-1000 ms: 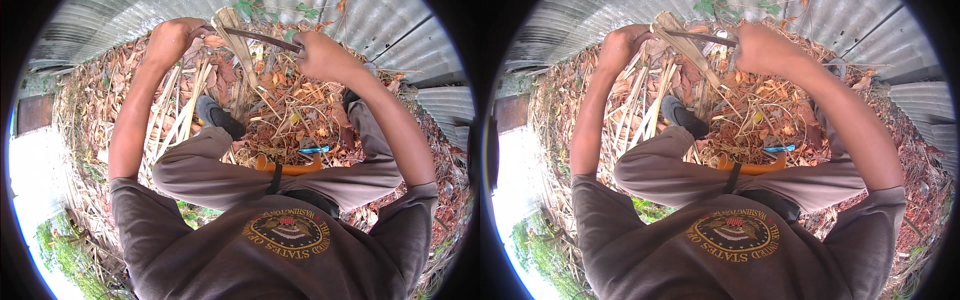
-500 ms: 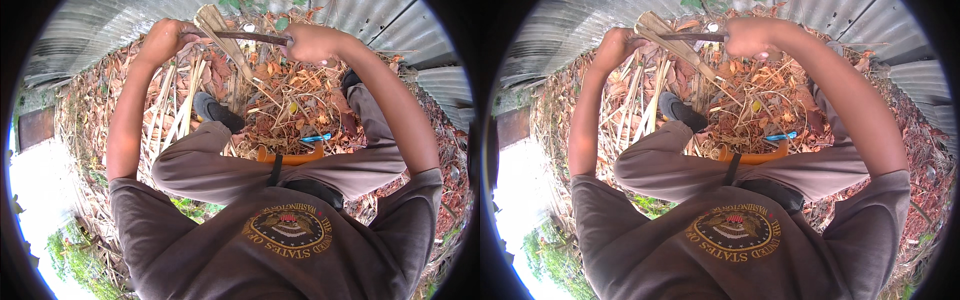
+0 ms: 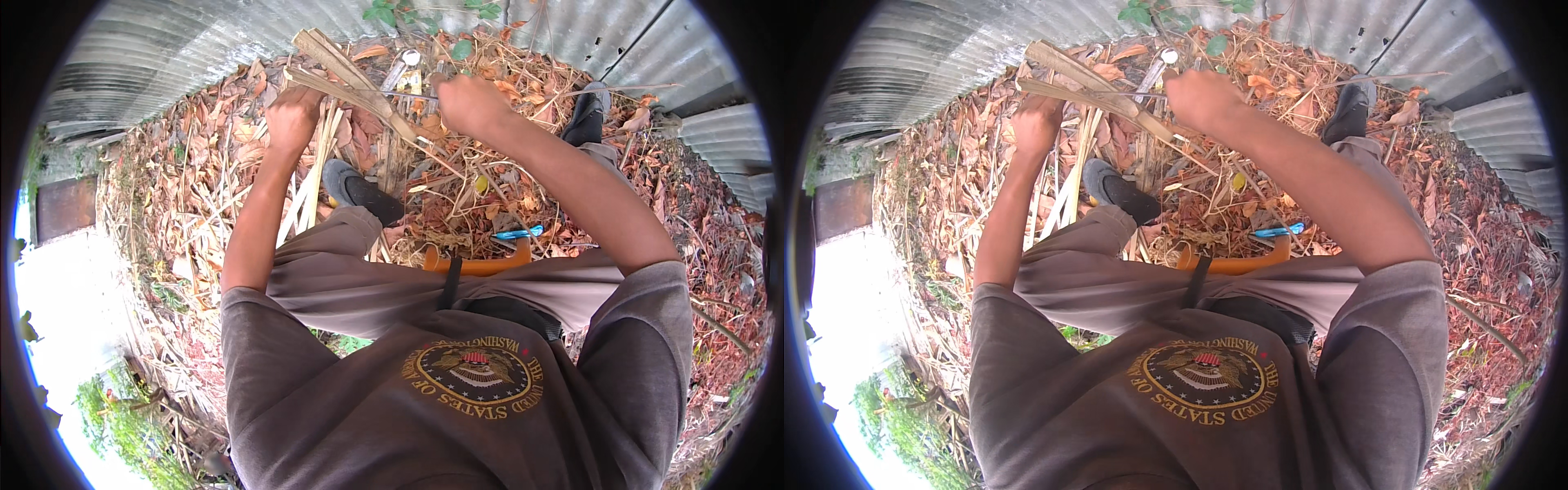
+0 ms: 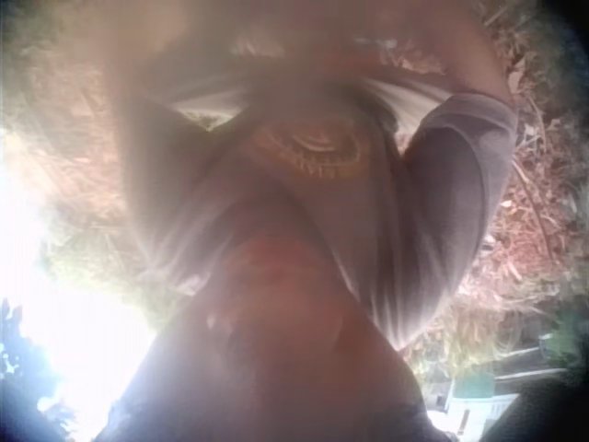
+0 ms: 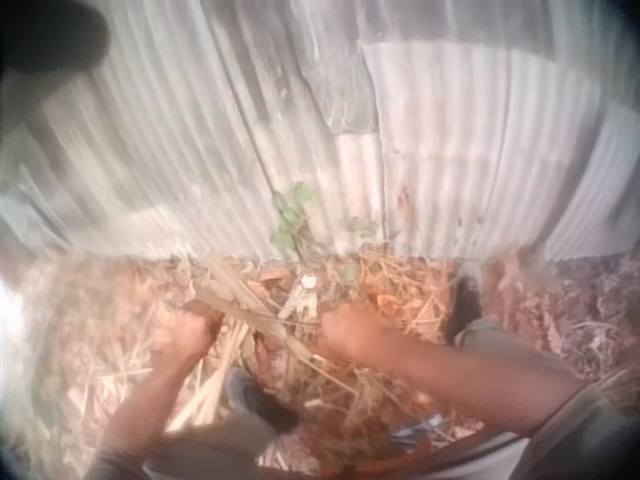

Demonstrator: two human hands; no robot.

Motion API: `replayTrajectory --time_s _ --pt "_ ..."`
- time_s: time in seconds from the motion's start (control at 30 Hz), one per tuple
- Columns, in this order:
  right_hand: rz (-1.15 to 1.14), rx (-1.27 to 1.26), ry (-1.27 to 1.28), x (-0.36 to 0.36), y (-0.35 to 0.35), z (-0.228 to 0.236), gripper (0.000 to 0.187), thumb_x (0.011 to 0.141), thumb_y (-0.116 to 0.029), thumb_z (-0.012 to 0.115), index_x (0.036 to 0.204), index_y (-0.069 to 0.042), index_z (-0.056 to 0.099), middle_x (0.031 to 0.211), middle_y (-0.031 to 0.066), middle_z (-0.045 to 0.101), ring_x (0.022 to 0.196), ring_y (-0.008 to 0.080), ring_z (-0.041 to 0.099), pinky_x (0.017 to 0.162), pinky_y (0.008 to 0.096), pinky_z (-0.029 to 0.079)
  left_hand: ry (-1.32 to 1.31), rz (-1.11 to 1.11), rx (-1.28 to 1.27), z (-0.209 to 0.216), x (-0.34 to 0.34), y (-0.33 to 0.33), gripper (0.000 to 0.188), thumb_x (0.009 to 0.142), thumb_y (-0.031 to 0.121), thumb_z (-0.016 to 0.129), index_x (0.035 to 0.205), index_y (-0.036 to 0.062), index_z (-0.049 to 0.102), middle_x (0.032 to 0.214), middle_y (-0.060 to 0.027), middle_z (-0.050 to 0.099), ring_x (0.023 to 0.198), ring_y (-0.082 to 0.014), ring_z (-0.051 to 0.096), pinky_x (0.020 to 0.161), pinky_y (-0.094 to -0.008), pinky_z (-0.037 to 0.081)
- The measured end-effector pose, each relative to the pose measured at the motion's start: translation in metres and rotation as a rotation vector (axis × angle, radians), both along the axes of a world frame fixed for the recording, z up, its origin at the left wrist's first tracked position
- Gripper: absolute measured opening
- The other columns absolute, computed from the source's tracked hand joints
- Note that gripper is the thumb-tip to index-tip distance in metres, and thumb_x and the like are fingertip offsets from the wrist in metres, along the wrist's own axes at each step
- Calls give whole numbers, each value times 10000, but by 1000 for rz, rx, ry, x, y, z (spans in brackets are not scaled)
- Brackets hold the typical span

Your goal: The person sits on the ground and uses a machete to split a long bamboo stalk into smaller pieces. They repeatedly strike the bamboo against a larger piece held between their legs and then use the machete to further divide the sections into thin strips.

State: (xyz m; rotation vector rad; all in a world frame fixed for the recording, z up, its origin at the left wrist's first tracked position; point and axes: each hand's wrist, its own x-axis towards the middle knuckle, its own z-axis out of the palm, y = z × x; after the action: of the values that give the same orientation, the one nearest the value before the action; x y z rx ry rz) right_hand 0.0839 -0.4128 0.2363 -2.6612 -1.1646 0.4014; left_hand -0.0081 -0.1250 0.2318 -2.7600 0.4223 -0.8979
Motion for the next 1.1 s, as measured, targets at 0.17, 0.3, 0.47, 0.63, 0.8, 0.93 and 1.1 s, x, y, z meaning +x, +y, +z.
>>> replayTrajectory --time_s 0.17,0.3,0.47,0.63,0.8,0.93,1.1 --pt "30 1 -91 1 3 -10 307 818 -5 491 1124 20 505 826 275 660 793 375 687 678 475 568 -49 15 20 -4 -11 -4 206 656 36 646 827 140 697 726 -31 663 601 -214 641 531 -317 519" --pt "34 22 -147 9 4 -18 285 808 -1 490 1091 25 505 797 265 660 727 364 685 635 442 568 -96 6 -72 -10 -9 -4 201 652 45 651 838 113 686 762 -44 675 630 -239 654 563 -362 526" --pt "107 47 351 24 10 -18 257 735 -30 526 970 54 588 726 250 641 587 318 651 582 427 532 369 287 -82 27 0 -5 167 787 338 700 878 202 734 787 -81 685 705 -306 655 622 -417 524" --pt "81 -14 461 40 10 7 249 692 -35 525 892 75 625 671 200 611 518 272 601 486 409 469 440 147 -52 37 10 7 177 789 369 695 901 244 752 784 -78 689 715 -305 658 620 -410 518" --pt "119 -133 347 35 15 -30 244 669 -34 525 849 98 624 736 242 638 680 340 651 617 447 508 458 244 -18 -46 -4 2 321 801 397 684 744 83 715 709 -132 662 665 -319 656 587 -420 510" --pt "147 -89 289 35 30 -36 228 687 -53 540 836 98 627 871 272 654 856 385 659 759 431 535 373 307 -88 -63 -3 22 280 799 341 674 697 80 673 714 -152 658 635 -304 658 575 -426 517" --pt "50 -98 190 36 36 -53 327 806 -230 635 1028 10 653 1004 215 667 954 339 661 828 422 545 365 290 -132 -54 0 14 145 792 264 664 761 123 675 740 -78 672 643 -277 664 558 -398 519"
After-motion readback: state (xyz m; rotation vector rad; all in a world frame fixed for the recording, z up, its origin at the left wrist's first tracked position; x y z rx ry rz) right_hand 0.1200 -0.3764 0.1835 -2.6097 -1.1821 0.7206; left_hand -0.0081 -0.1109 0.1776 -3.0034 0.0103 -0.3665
